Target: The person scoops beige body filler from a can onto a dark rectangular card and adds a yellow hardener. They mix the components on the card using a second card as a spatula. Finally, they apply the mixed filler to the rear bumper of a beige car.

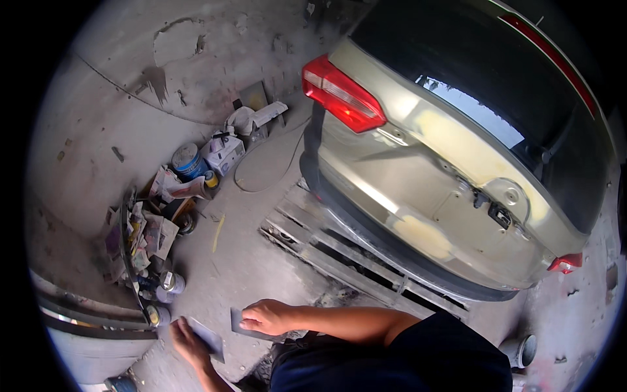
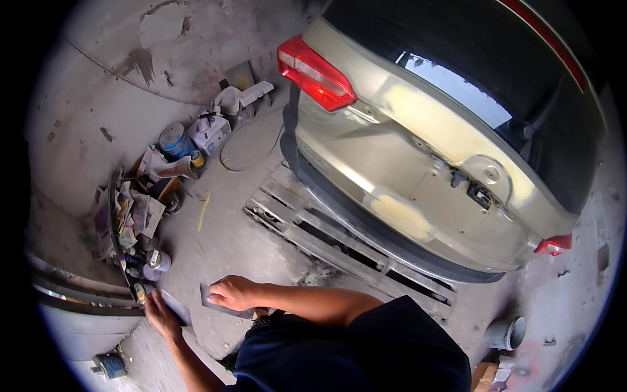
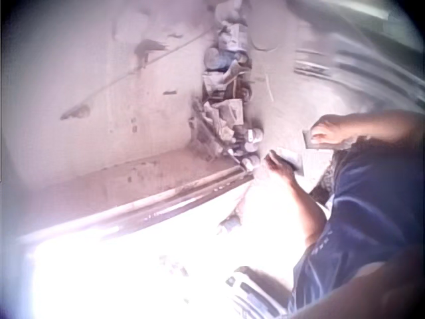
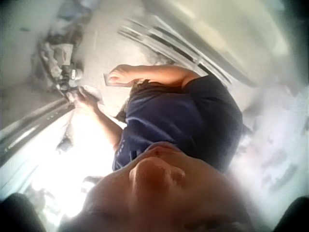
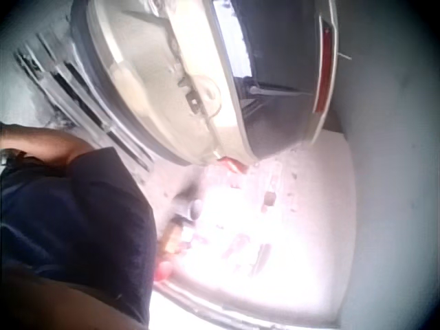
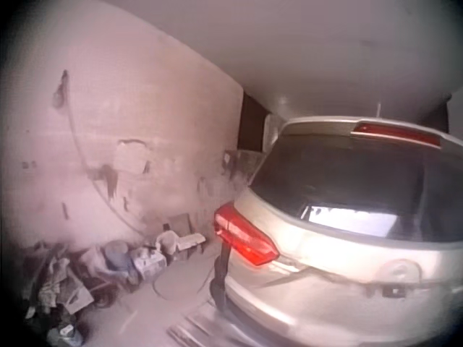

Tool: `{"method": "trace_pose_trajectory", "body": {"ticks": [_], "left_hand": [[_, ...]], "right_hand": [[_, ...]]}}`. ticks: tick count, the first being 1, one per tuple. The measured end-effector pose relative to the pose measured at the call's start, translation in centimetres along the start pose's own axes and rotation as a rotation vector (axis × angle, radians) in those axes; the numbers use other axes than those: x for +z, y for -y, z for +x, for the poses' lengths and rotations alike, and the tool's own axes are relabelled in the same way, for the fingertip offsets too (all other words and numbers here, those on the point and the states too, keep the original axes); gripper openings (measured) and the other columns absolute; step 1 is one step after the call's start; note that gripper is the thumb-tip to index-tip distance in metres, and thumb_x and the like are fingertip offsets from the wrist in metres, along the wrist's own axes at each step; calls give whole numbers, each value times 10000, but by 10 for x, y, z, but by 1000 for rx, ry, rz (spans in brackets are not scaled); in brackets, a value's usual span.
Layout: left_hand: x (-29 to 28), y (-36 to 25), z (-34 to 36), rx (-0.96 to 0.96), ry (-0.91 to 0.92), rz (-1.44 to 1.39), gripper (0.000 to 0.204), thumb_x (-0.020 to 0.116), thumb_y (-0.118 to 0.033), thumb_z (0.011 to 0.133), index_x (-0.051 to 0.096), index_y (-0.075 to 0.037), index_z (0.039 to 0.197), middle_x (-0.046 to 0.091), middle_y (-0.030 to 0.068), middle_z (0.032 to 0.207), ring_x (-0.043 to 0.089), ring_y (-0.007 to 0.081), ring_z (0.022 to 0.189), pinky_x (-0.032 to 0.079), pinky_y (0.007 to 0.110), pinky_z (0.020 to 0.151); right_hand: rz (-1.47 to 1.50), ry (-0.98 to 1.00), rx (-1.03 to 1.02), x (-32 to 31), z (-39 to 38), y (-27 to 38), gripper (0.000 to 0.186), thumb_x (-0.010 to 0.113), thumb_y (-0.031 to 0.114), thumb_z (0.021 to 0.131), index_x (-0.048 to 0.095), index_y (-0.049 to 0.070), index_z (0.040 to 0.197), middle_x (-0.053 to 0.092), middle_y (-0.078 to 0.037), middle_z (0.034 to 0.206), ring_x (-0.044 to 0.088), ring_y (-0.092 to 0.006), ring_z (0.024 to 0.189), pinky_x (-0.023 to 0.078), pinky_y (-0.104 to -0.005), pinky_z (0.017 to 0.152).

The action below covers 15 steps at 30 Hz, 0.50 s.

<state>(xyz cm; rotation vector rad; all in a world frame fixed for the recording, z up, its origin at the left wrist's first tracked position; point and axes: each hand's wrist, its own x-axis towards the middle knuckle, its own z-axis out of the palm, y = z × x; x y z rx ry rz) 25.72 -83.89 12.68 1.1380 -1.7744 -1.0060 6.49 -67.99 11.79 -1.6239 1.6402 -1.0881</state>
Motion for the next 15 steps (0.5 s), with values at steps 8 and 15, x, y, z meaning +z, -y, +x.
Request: {"method": "trace_pose_trajectory", "body": {"ticks": [8, 15], "left_hand": [[19, 10, 109, -49, 613, -390, 194, 596, -1, 859, 535, -5, 1044, 564, 74, 1049, 506, 71, 779, 431, 208, 666], [12, 46, 210, -70, 740, -328, 84, 602, -51, 900, 587, 8, 843, 591, -3, 755, 505, 66, 709, 426, 213, 661]], "right_hand": [[-42, 149, -74, 31, 146, -34, 135, 578, 138, 778, 564, 5, 792, 610, -172, 756, 602, -357, 758, 468, -431, 688], [-97, 58, -30, 28, 230, -26, 160, 569, 165, 777, 579, 6, 766, 614, -182, 752, 607, -358, 755, 468, -439, 687]]}}
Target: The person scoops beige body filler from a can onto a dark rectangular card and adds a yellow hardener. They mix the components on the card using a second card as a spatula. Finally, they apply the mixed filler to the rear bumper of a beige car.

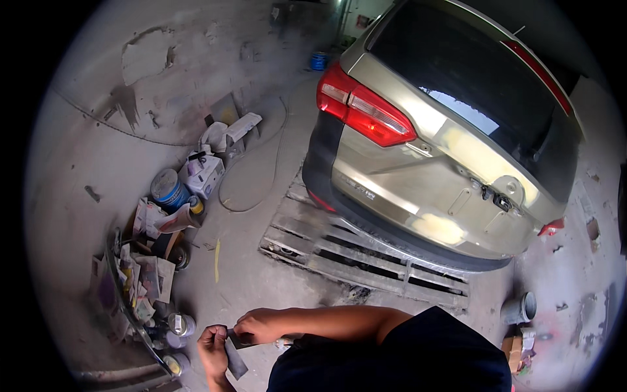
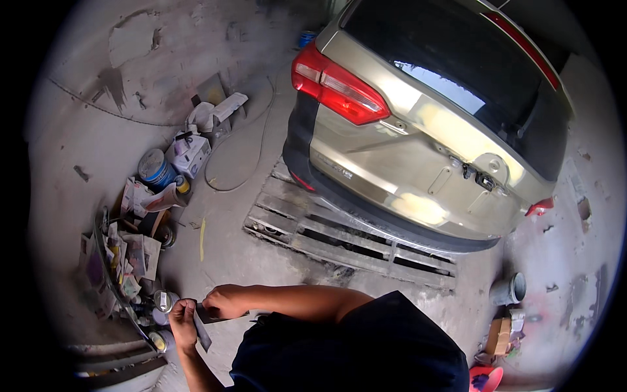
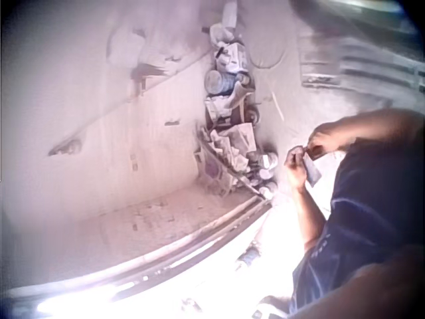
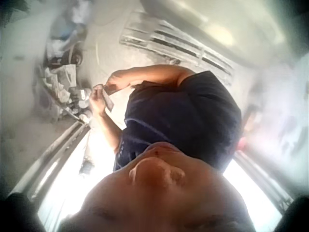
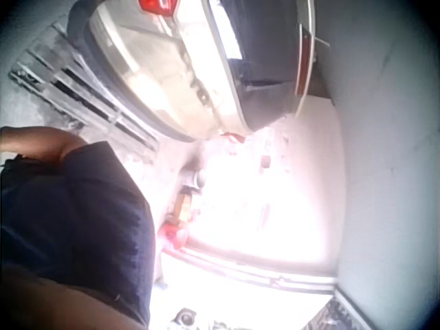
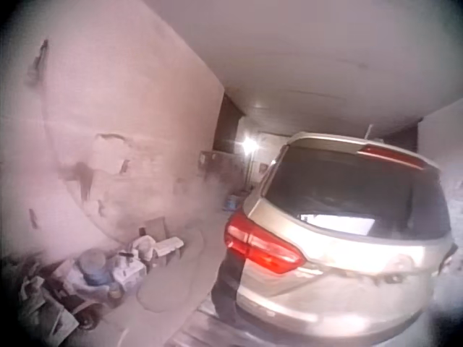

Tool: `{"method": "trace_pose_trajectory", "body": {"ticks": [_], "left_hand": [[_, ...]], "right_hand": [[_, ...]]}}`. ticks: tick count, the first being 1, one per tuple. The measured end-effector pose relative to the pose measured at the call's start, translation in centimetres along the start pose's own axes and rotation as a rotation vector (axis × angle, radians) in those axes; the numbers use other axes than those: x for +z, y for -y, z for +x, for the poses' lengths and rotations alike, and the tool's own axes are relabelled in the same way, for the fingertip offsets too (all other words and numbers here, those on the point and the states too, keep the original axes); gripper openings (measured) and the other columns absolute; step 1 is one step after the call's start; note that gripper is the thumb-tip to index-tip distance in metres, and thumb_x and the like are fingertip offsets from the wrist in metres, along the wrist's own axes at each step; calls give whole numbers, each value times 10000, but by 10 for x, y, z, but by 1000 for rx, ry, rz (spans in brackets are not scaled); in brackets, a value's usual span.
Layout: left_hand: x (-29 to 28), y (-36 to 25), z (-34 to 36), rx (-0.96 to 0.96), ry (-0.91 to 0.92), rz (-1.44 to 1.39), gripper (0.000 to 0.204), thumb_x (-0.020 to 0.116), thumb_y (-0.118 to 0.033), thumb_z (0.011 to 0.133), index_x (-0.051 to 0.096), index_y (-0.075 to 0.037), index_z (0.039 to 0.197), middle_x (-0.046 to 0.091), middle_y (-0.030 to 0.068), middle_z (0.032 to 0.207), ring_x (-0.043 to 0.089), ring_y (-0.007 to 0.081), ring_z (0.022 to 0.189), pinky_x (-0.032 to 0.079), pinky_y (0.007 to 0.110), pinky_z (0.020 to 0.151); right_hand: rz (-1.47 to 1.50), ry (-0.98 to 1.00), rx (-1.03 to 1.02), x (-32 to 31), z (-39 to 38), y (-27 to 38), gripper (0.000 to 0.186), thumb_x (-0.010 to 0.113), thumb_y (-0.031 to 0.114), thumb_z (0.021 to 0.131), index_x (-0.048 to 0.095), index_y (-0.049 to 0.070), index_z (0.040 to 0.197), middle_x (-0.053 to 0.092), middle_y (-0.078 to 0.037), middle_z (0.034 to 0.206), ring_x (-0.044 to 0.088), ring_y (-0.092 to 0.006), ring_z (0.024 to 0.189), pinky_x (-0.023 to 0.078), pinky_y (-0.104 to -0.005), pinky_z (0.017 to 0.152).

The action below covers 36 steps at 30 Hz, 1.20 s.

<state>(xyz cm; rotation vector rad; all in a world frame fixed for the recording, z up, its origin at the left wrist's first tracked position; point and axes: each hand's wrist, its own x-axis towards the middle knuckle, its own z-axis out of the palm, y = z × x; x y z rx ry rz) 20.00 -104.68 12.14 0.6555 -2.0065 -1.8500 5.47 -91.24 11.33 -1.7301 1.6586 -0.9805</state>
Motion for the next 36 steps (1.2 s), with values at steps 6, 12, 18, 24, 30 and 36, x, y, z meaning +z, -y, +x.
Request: {"method": "trace_pose_trajectory", "body": {"ticks": [6, 12, 18, 24, 30, 36], "left_hand": [[-20, 12, 55, -29, -11, -108, 81, 617, -61, 898, 595, -10, 838, 584, -14, 770, 489, 54, 711, 407, 200, 670], [-29, 2, 112, -74, -3, -48, 91, 623, -77, 899, 590, -21, 835, 557, -35, 759, 458, 47, 709, 376, 196, 654], [-28, -3, 164, -108, -72, -25, 102, 617, -106, 908, 597, -27, 846, 553, -36, 775, 446, 47, 720, 363, 197, 676], [-16, -16, 205, -122, -125, 1, 149, 572, -142, 930, 566, -22, 841, 582, 21, 765, 484, 82, 715, 389, 232, 678], [-27, -9, 204, -290, -361, -162, 337, 448, -303, 974, 487, -88, 717, 487, 7, 568, 406, 91, 437, 318, 233, 401], [-42, -9, 216, -551, -509, -375, 585, 356, -579, 948, 597, -47, 909, 579, 83, 682, 463, 134, 489, 373, 267, 448]], "right_hand": [[60, -36, 130, -27, 35, -16, 164, 579, 170, 800, 595, 10, 770, 608, -179, 748, 594, -368, 740, 462, -435, 664], [213, -130, 118, -66, 77, -50, 146, 597, 165, 805, 620, 21, 808, 628, -165, 736, 613, -335, 696, 462, -403, 627], [335, -156, 109, -124, 119, -96, 209, 625, 205, 840, 618, -3, 857, 642, -151, 748, 622, -273, 678, 463, -363, 630], [414, -156, 222, -155, 147, -139, 254, 623, 236, 862, 629, -13, 909, 666, -153, 817, 644, -234, 730, 481, -341, 671], [479, -280, 183, -167, 171, -169, 232, 628, 165, 858, 588, 7, 1024, 655, -131, 933, 625, -162, 826, 493, -309, 709], [434, -269, 192, -154, 186, -173, 624, 521, 39, 868, 261, 85, 1433, 594, -202, 1091, 622, -245, 865, 494, -355, 785]]}}
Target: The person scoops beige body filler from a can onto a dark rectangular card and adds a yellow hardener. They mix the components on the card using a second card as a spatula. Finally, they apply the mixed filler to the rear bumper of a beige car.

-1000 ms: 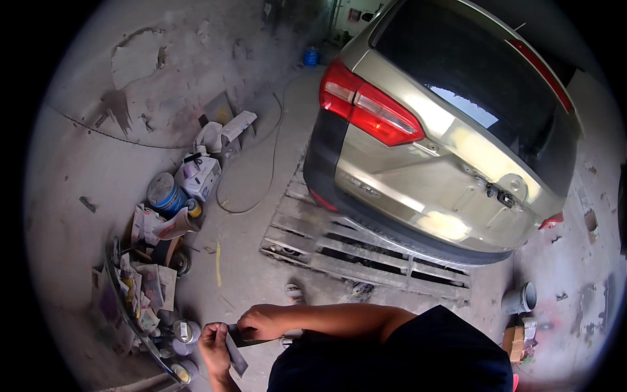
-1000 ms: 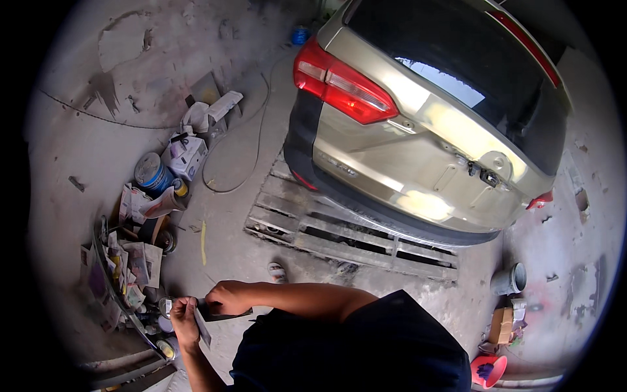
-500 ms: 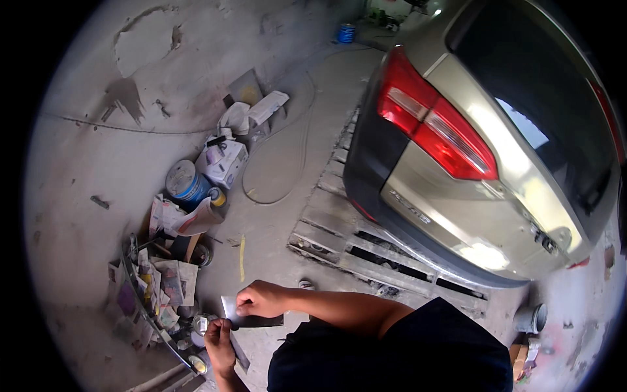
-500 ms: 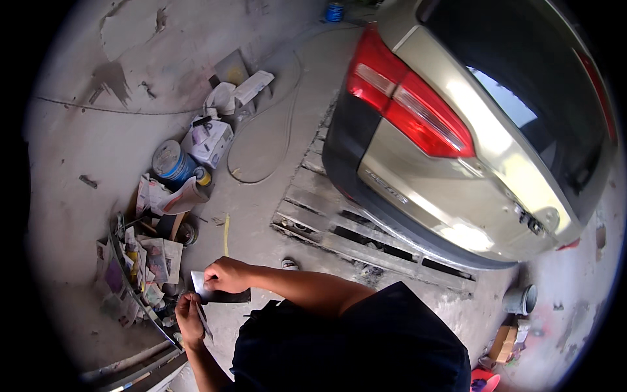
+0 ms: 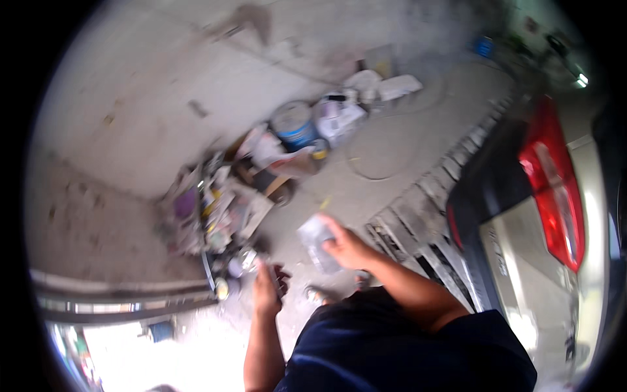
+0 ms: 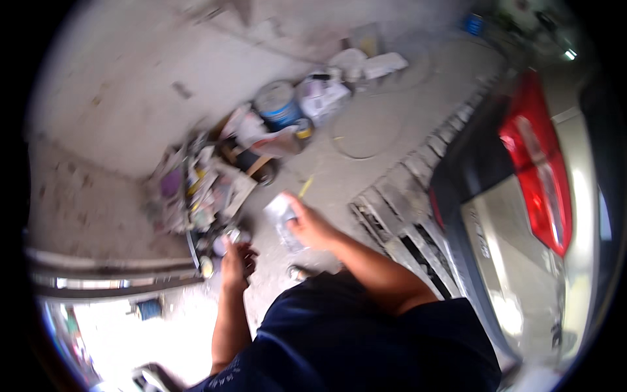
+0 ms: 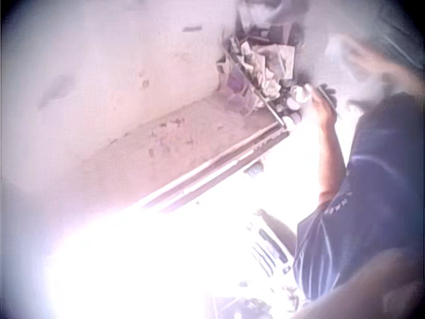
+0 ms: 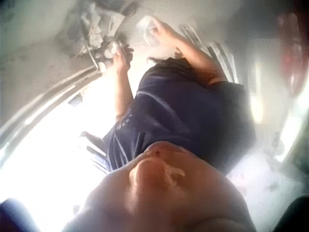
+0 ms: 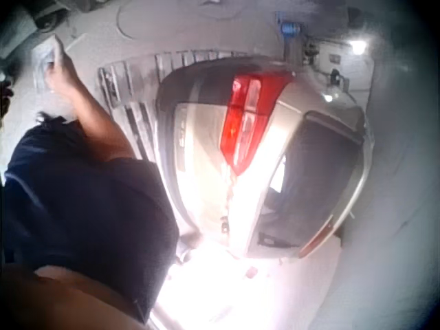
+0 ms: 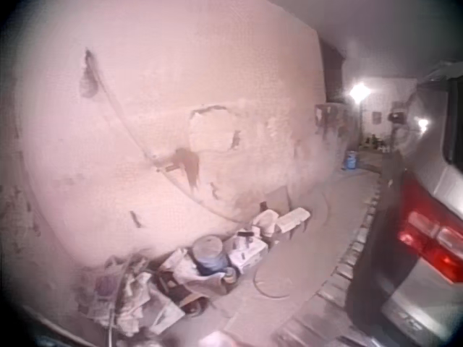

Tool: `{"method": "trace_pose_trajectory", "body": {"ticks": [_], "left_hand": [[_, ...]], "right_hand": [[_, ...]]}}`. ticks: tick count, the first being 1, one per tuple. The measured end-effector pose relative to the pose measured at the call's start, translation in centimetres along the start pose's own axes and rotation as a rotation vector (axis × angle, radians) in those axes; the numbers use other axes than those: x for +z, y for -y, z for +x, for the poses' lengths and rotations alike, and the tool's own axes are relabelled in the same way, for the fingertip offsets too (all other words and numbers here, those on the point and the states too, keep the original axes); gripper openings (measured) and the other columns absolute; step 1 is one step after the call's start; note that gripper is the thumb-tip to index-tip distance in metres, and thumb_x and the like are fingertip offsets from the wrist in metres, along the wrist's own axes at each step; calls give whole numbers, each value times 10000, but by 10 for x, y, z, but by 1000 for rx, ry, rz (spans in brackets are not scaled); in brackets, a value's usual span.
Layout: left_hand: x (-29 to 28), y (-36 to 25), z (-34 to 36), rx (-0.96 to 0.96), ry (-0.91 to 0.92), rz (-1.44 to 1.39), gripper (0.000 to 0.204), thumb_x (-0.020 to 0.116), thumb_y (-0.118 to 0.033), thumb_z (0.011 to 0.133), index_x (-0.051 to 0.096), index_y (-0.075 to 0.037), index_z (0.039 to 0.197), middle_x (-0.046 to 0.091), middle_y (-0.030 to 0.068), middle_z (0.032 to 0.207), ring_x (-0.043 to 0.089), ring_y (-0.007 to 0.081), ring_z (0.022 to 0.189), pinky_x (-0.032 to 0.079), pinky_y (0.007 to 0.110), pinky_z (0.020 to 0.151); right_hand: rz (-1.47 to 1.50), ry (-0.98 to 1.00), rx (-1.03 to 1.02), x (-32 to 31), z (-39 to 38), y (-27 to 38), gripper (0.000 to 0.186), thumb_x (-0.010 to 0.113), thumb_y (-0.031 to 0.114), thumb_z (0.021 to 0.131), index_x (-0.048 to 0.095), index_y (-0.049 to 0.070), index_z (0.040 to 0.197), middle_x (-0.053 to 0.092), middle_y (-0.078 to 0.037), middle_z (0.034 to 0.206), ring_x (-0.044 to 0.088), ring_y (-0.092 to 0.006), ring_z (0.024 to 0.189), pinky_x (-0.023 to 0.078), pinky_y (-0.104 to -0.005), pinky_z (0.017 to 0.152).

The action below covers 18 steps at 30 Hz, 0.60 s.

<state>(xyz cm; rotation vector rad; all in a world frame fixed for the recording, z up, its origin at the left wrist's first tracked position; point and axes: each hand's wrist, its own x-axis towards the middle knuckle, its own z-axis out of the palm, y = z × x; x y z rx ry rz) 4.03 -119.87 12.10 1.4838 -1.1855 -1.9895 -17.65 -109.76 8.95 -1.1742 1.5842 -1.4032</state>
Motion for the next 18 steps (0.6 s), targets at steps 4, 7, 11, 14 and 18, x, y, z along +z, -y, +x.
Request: {"method": "trace_pose_trajectory", "body": {"ticks": [4, 7, 11, 14, 18], "left_hand": [[-14, -11, 8, 150, 159, -365, 233, 573, -91, 907, 542, -48, 1134, 619, 56, 1037, 596, 176, 959, 473, 326, 867], [-22, -19, 3, 216, 220, -554, 346, 539, 7, 889, 483, -95, 1215, 582, 70, 1140, 575, 198, 1037, 461, 359, 922], [-28, -35, -3, 271, 336, -647, 401, 528, 40, 882, 449, -111, 1245, 550, 76, 1198, 546, 206, 1091, 449, 373, 944], [-31, -39, -4, 331, 345, -617, 404, 528, 52, 879, 444, -98, 1245, 557, 69, 1188, 541, 192, 1090, 433, 351, 953], [-41, -42, -5, 407, 336, -522, 392, 528, 62, 878, 449, -76, 1236, 569, 61, 1177, 545, 175, 1078, 421, 332, 957]], "right_hand": [[-64, -127, 90, 8, 2, 42, 512, 556, 127, 916, 379, 63, 1392, 555, -160, 1273, 562, -237, 1123, 435, -338, 953], [30, 67, -44, 19, 4, 46, 292, 587, 114, 912, 591, 50, 1198, 645, -94, 1140, 601, -161, 1045, 468, -290, 895], [219, 456, -106, 45, 6, 67, 200, 639, 86, 882, 672, 45, 1075, 695, -58, 1020, 627, -112, 956, 478, -255, 847], [253, 518, -89, 59, 17, 72, 183, 661, 83, 867, 690, 51, 1045, 702, -39, 958, 626, -98, 910, 486, -239, 814], [274, 494, -57, 67, 35, 61, 192, 664, 82, 867, 688, 48, 1054, 697, -22, 943, 612, -71, 876, 487, -228, 795]]}}
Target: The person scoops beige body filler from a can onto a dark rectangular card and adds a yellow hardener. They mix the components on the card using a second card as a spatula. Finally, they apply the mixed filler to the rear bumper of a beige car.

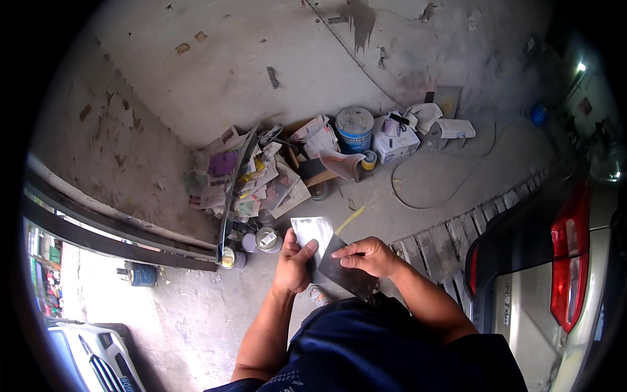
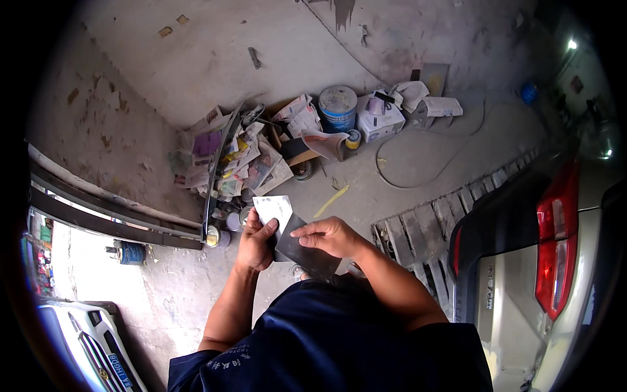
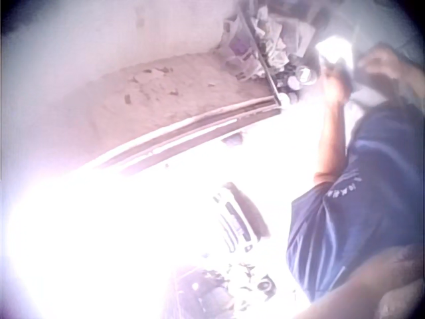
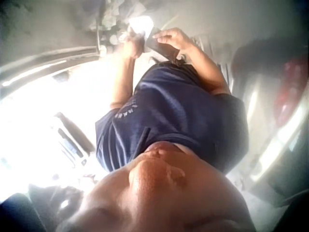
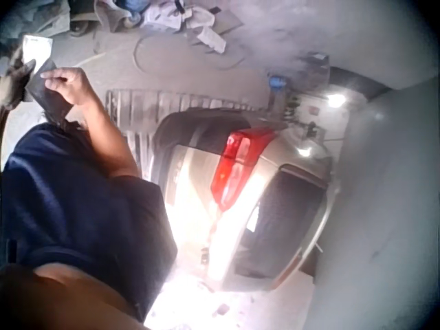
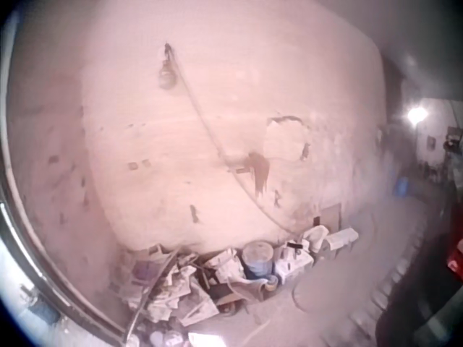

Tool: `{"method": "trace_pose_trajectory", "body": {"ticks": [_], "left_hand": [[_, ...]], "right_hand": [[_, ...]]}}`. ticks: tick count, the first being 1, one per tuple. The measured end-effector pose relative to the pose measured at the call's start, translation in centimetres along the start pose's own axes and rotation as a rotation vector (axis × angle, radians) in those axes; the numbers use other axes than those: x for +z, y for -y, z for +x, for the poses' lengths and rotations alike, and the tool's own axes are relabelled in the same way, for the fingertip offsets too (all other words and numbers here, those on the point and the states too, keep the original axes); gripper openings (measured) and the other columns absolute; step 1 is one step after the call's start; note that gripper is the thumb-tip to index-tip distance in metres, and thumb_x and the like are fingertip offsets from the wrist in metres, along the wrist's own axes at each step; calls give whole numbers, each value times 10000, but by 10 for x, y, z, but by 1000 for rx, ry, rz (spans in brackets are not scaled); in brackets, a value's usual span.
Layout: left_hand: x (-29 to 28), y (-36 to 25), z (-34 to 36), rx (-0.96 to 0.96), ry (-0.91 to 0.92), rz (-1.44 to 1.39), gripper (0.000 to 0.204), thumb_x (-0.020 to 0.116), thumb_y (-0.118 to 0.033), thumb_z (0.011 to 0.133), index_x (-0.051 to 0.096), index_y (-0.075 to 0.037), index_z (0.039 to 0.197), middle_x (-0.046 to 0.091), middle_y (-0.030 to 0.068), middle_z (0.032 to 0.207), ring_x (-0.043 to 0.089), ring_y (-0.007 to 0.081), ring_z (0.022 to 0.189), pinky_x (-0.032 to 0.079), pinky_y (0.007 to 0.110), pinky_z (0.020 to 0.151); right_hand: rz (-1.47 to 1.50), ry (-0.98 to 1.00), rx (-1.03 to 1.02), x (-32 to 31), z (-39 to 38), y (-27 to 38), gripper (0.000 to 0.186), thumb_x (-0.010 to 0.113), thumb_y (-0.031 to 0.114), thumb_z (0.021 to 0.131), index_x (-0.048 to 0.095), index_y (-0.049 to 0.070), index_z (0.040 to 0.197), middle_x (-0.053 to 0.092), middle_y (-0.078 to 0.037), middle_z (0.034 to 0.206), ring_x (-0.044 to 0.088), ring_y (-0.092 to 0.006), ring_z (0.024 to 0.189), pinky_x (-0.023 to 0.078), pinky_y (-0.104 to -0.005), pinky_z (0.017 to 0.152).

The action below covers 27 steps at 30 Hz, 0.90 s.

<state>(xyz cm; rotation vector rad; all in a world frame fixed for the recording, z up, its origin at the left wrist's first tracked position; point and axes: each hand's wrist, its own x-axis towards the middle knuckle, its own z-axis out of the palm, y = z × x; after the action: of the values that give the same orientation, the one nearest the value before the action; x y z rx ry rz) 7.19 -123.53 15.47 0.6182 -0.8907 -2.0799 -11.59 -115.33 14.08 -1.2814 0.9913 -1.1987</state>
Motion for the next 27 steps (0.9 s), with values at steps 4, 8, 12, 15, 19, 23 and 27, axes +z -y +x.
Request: {"method": "trace_pose_trajectory", "body": {"ticks": [4, 8, 12, 15, 19, 23, 27], "left_hand": [[-12, -9, -5, 20, -7, 54, 389, 543, 48, 867, 450, -83, 1221, 581, 64, 1159, 563, 176, 1052, 441, 329, 933], [-11, -24, -8, 162, -83, 141, 372, 519, 70, 878, 435, -43, 1222, 564, 72, 1179, 540, 167, 1065, 410, 322, 962], [-14, -28, -9, 252, -135, 408, 321, 534, -7, 910, 438, -17, 1217, 560, 75, 1154, 521, 144, 1040, 406, 283, 928], [-12, -29, -17, 248, -47, 819, 266, 535, -32, 922, 476, -18, 1181, 558, 62, 1115, 502, 114, 1007, 409, 255, 886], [-16, -22, -9, 276, -43, 537, 271, 517, -44, 940, 473, -25, 1207, 554, 58, 1142, 492, 106, 1041, 405, 267, 907], [-5, -27, -5, 166, -26, 159, 300, 481, -52, 962, 461, -35, 1261, 547, 43, 1174, 494, 108, 1053, 390, 264, 935], [-34, -22, -13, 45, 100, 553, 335, 456, -55, 973, 443, -51, 1308, 541, 31, 1224, 497, 122, 1097, 384, 269, 961]], "right_hand": [[44, -232, 44, -8, 10, -6, 223, 646, 67, 872, 666, 13, 1088, 681, -39, 1036, 592, -67, 909, 470, -220, 825], [-120, -287, 73, -26, 7, -7, 229, 631, 49, 872, 662, 6, 1095, 682, -49, 1050, 597, -80, 934, 467, -233, 840], [-397, -82, 44, -1, 2, 15, 221, 648, 105, 869, 678, 41, 1078, 681, -67, 1072, 616, -105, 953, 474, -243, 844], [-267, -440, 119, -6, 30, 35, 265, 611, 138, 899, 639, 18, 1134, 667, -54, 1066, 595, -98, 933, 463, -250, 831], [-340, -383, -113, -27, 43, 55, 319, 551, 110, 925, 567, 13, 1229, 635, -59, 1116, 558, -106, 1014, 438, -256, 890], [-393, -101, -20, 1, 12, 22, 284, 578, 112, 899, 616, 23, 1166, 656, -102, 1108, 597, -159, 1027, 450, -285, 896], [-355, -152, -31, -3, 35, 30, 277, 581, 121, 895, 626, 12, 1146, 669, -104, 1076, 610, -153, 994, 461, -289, 881]]}}
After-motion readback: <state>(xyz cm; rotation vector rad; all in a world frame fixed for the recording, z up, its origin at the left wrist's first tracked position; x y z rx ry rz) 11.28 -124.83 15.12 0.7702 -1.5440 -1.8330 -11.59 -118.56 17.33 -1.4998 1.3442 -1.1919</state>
